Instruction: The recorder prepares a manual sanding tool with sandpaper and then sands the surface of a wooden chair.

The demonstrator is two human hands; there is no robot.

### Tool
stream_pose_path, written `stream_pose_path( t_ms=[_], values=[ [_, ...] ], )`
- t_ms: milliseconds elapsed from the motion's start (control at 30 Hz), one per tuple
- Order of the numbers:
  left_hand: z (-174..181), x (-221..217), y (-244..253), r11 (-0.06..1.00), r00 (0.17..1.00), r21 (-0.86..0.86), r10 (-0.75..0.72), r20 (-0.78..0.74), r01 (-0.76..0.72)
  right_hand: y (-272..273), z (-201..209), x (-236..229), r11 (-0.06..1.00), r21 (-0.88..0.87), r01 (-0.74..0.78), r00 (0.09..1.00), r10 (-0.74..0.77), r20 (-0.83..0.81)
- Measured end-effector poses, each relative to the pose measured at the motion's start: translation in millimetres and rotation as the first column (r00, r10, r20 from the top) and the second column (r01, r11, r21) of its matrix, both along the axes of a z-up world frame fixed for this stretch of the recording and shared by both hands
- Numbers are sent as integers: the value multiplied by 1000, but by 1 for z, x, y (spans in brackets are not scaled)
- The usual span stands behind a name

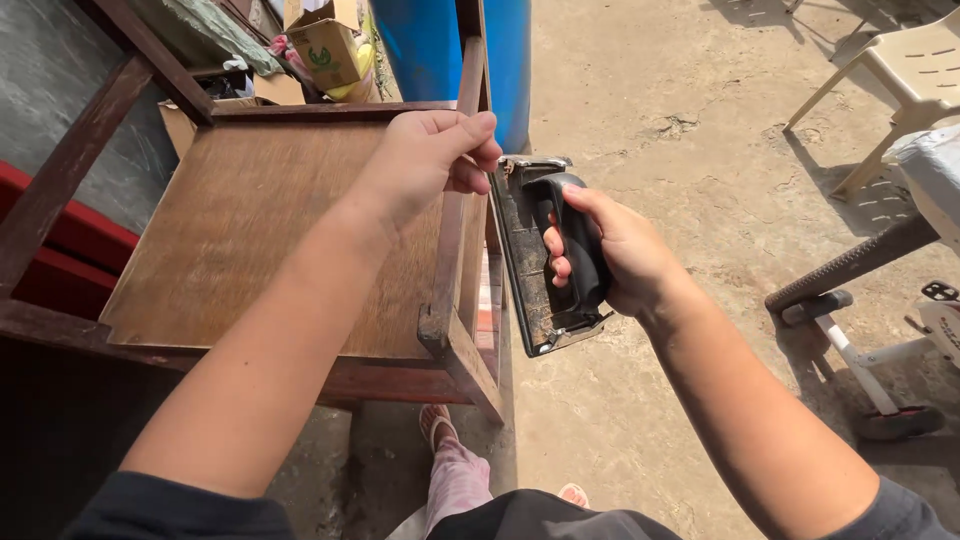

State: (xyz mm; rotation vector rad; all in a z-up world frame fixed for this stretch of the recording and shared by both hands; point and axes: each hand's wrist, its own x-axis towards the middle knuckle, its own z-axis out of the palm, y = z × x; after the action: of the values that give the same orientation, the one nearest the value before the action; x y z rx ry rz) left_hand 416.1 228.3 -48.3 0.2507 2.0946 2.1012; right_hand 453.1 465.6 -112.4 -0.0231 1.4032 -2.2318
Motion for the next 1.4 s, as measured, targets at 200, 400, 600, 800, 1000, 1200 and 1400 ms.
stream_pose_path(
  t_ms=[200, 400, 600, 800, 1000, 1200, 1400],
  values=[
    [-8, 30, -13, 984, 989, -103, 145, -41, -149, 18, -33, -10, 1000, -19, -22, 999, 22, 50],
    [-27, 19, 9, 987, 990, -81, 141, 20, -139, 43, -48, -18, 1000, -9, 2, 997, -1, 80],
    [-31, 8, 41, 996, 998, -68, 63, -7, -63, 66, -73, -24, 998, 1, 65, 988, -65, 141],
    [-18, 12, 24, 995, 997, -79, 64, -54, -68, 65, -73, -22, 997, 50, 54, 990, -60, 127],
    [-3, 46, -16, 988, 992, -107, 105, -75, -113, 55, -81, -20, 996, 85, 3, 993, -13, 118],
    [-115, 154, -93, 829, 862, -447, -79, 501, 336, 55, -124, -18, 976, 219, 5, 973, -55, 224],
    [-444, 154, -134, 623, 785, -765, 390, 482, 160, 28, -198, -44, 936, 329, -127, 951, 19, 310]
  ],
)
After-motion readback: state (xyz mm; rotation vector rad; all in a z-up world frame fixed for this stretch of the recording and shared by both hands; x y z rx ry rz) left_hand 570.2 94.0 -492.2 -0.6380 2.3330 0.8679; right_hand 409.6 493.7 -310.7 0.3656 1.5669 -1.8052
